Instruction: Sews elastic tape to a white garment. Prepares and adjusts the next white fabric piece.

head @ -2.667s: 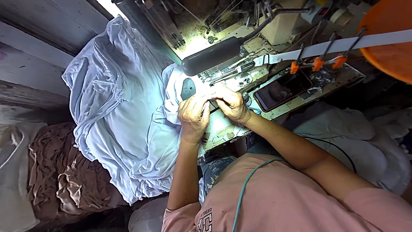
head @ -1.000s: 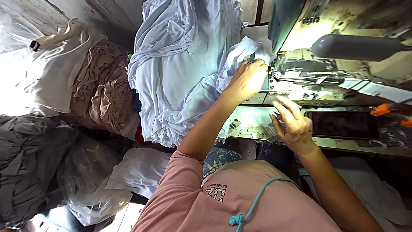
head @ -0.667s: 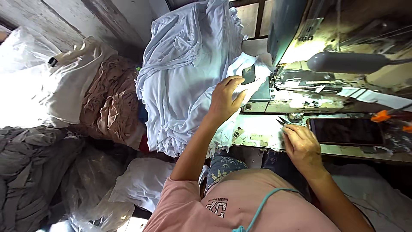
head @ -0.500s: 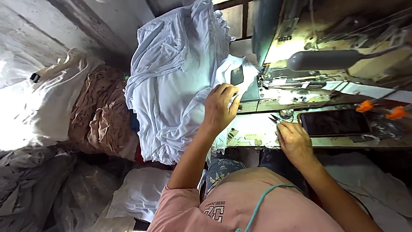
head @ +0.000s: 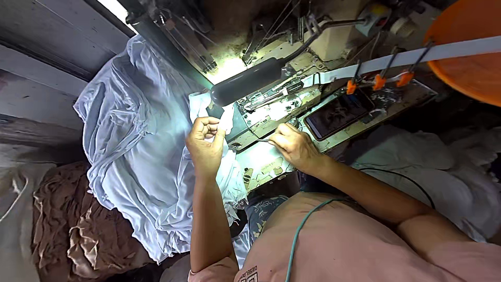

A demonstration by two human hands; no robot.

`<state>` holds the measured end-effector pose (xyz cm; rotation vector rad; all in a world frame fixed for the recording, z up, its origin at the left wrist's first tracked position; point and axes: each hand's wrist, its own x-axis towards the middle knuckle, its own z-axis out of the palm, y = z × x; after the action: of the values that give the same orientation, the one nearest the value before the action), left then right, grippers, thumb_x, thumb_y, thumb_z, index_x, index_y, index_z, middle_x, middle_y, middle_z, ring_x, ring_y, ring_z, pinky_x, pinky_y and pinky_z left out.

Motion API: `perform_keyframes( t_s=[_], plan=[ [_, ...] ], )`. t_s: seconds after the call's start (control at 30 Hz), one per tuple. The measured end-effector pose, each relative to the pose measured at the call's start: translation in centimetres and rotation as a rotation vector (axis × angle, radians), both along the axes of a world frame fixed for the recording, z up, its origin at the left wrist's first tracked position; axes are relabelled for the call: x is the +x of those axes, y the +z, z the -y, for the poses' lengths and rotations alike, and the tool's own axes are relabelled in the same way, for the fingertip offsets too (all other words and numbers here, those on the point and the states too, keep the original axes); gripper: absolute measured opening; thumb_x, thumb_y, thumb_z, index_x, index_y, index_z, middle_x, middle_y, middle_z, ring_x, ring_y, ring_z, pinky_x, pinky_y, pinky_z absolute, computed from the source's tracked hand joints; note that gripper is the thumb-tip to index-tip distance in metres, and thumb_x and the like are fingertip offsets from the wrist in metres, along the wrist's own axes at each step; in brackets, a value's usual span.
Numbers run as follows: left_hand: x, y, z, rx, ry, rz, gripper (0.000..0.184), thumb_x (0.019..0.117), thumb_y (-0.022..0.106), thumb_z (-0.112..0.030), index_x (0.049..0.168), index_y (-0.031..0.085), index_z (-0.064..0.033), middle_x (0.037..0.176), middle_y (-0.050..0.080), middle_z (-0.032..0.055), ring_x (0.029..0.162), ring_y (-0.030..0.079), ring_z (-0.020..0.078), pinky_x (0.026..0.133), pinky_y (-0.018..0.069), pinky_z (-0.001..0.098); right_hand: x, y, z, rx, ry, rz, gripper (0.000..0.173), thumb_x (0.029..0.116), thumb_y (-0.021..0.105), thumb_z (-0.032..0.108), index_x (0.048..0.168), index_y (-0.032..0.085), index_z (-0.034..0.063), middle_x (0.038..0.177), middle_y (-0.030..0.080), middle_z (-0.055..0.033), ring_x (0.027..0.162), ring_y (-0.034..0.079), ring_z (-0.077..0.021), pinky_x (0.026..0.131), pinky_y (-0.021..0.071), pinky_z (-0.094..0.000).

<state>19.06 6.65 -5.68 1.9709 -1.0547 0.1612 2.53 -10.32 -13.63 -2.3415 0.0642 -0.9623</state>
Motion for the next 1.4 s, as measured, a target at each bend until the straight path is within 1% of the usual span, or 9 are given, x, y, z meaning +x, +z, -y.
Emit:
perform_keyframes(
  t_s=[0.13,0.23,0.3,0.4,0.67,0.9,1.03,1.17,1.4],
  plan=[
    [-0.4,0.8,0.0,-0.219,-0.125,-0.325,0.022,0.0957,0.061,0.005,0.114,0.059,-0.0069,0.089,0.071,-0.0094,0.079,0.068,0.0005,0.075,0.0576,0.019,3.5,4.7,-1.7,-0.038,-0.001,0.158,0.015,0.0963,0.06,0.002,0.097,0.075,0.0002,0.09,0.068,-0.0181,0.086,0.069,-0.0322,0.067,0.0569,-0.0391],
    [-0.5,0.6,0.0,-0.29,-0.13,-0.357,0.02,0.0963,0.061,0.005,0.112,0.06,-0.0083,0.088,0.073,-0.0085,0.08,0.07,0.0026,0.075,0.0589,0.021,5.2,8.0,-2.1,-0.097,-0.035,-0.199,0.018,0.0992,0.054,0.005,0.106,0.069,0.0004,0.089,0.068,-0.0187,0.082,0.069,-0.0367,0.064,0.0526,-0.0466],
    [-0.7,0.5,0.0,-0.326,-0.122,-0.378,0.019,0.097,0.06,0.004,0.109,0.061,-0.0104,0.088,0.073,-0.0085,0.079,0.07,0.0024,0.074,0.0583,0.0206,6.4,9.0,-2.2,-0.138,-0.042,-0.431,0.026,0.1072,0.048,0.02,0.114,0.066,0.0012,0.096,0.067,-0.019,0.085,0.069,-0.0378,0.065,0.0525,-0.0485],
    [-0.8,0.4,-0.1,-0.348,-0.11,-0.422,0.019,0.0979,0.057,0.004,0.108,0.061,-0.0113,0.088,0.073,-0.0081,0.081,0.07,0.0034,0.078,0.0585,0.0221,7.4,8.6,-2.6,-0.134,-0.03,-0.376,0.031,0.1066,0.05,0.026,0.116,0.069,0.0035,0.094,0.069,-0.0178,0.084,0.069,-0.036,0.065,0.051,-0.0485],
    [-0.9,-0.4,-0.2,-0.383,-0.117,-0.431,0.019,0.0966,0.058,0.006,0.106,0.062,-0.0103,0.087,0.073,-0.0057,0.079,0.07,0.0041,0.075,0.0582,0.0207,8.8,7.8,-3.0,-0.087,-0.017,-0.221,0.022,0.1028,0.056,0.019,0.107,0.068,0.0006,0.092,0.068,-0.0178,0.081,0.069,-0.0355,0.064,0.0536,-0.0463],
    [-1.1,-0.5,-0.2,-0.361,-0.103,-0.413,0.022,0.095,0.059,0.008,0.105,0.061,-0.0107,0.085,0.073,-0.0076,0.078,0.07,0.0029,0.075,0.0584,0.0205,9.2,7.1,-2.8,-0.166,0.028,-0.184,0.02,0.101,0.054,0.011,0.109,0.069,0.001,0.085,0.067,-0.0167,0.08,0.069,-0.0356,0.065,0.0526,-0.0467],
    [-1.0,-0.7,-0.2,-0.355,-0.108,-0.383,0.021,0.0947,0.059,0.007,0.105,0.062,-0.0112,0.085,0.072,-0.0084,0.077,0.068,0.0021,0.073,0.0574,0.0199,9.4,6.9,-2.6,-0.2,0.06,-0.137,0.017,0.1005,0.055,0.011,0.103,0.068,0.0005,0.08,0.066,-0.0164,0.077,0.069,-0.0353,0.063,0.052,-0.0464],
    [-0.9,-0.9,-0.3,-0.371,-0.116,-0.38,0.021,0.0945,0.06,0.007,0.104,0.062,-0.0115,0.086,0.072,-0.008,0.079,0.069,0.0028,0.075,0.0582,0.0209,9.3,6.9,-2.3,-0.217,0.098,-0.152,0.017,0.1018,0.054,0.011,0.105,0.068,0.0008,0.082,0.066,-0.016,0.08,0.069,-0.0352,0.066,0.0523,-0.0467],
    [-1.1,-1.0,-0.7,-0.355,-0.144,-0.374,0.021,0.0939,0.061,0.006,0.105,0.063,-0.0117,0.087,0.073,-0.007,0.079,0.071,0.0051,0.076,0.0598,0.0232,9.4,6.5,-2.0,-0.212,0.114,-0.083,0.018,0.1018,0.052,0.01,0.1,0.067,0.0021,0.075,0.063,-0.0143,0.07,0.067,-0.0344,0.06,0.0502,-0.0467]
  ],
)
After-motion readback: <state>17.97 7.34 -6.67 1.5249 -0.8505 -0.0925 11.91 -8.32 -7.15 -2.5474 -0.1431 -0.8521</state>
